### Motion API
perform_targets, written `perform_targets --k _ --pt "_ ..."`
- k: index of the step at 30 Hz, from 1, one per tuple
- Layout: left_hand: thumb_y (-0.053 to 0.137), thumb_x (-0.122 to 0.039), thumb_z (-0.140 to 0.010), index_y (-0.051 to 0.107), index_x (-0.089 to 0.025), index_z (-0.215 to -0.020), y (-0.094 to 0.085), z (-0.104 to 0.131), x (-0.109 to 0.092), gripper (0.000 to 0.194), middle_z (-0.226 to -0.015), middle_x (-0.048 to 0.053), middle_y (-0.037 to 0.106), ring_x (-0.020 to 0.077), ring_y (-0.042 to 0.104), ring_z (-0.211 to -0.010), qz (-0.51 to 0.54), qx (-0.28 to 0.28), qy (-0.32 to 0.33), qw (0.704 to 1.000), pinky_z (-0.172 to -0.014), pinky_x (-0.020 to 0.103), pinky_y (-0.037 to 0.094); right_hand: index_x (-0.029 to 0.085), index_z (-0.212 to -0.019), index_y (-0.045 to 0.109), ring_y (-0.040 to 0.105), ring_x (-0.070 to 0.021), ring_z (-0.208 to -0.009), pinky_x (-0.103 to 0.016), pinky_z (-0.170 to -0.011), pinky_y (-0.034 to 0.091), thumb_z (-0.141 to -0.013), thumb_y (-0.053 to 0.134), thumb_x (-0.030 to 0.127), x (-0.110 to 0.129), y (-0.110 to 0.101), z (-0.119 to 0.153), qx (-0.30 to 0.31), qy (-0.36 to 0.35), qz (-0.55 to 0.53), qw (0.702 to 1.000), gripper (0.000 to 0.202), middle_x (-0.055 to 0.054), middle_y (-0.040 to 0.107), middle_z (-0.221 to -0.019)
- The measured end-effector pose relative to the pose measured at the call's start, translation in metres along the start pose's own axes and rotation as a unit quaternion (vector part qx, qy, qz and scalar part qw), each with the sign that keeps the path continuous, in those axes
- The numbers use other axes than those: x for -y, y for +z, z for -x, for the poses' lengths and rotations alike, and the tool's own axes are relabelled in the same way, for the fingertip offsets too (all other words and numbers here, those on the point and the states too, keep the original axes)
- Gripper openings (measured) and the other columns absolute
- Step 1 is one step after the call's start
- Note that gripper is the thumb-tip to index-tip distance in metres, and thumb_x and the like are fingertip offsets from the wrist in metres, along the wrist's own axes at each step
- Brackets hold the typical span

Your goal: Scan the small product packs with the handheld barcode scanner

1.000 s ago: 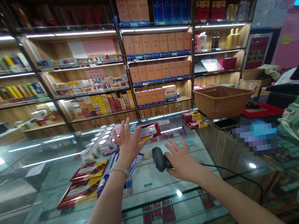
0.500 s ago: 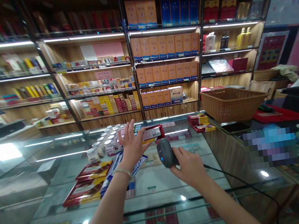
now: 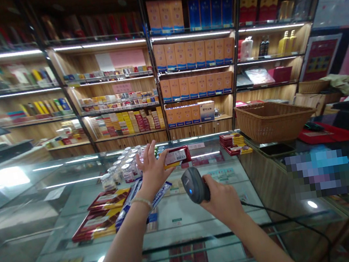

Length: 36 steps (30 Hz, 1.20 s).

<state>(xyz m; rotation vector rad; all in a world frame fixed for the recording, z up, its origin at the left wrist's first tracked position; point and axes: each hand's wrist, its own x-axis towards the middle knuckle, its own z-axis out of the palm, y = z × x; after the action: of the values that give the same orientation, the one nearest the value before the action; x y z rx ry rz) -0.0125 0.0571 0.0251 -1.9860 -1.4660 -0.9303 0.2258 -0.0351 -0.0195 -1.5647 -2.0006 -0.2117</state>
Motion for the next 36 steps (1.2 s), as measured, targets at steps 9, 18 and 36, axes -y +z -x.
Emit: perform_targets --k 9,18,36 --pt "0.091 -0.039 -0.070 0.066 -0.030 -0.133 0.000 -0.001 -0.001 0.068 -0.171 0.017 0.031 0.0420 0.027 -0.158 -0.008 0.002 -0.002 1.000 -0.127 0.069 0.003 0.023 -0.113 0.061 0.078 -0.0278 -0.073 -0.028 -0.058 0.042 -0.081 0.070 0.028 0.001 -0.002 0.000 0.009 0.012 -0.003 1.000 0.033 -0.003 0.080 -0.083" --pt "0.091 -0.039 -0.071 0.066 -0.029 -0.132 0.001 -0.001 -0.001 0.067 -0.170 0.019 0.032 0.0420 0.028 -0.157 -0.009 -0.005 0.004 1.000 -0.126 0.070 0.003 0.023 -0.125 0.063 0.078 -0.0279 -0.078 -0.029 -0.061 0.045 -0.082 0.069 0.029 0.002 -0.002 -0.002 0.019 0.017 0.006 1.000 0.044 -0.005 0.081 -0.089" --pt "0.090 -0.039 -0.071 0.065 -0.029 -0.133 0.001 -0.002 0.002 0.068 -0.171 0.018 0.030 0.0416 0.027 -0.157 -0.011 0.005 -0.003 1.000 -0.127 0.069 0.000 0.023 -0.115 0.060 0.072 -0.0239 -0.103 -0.030 -0.071 0.041 -0.092 0.062 0.034 -0.001 -0.010 -0.039 0.129 -0.011 0.087 0.988 0.026 -0.006 0.075 -0.113"
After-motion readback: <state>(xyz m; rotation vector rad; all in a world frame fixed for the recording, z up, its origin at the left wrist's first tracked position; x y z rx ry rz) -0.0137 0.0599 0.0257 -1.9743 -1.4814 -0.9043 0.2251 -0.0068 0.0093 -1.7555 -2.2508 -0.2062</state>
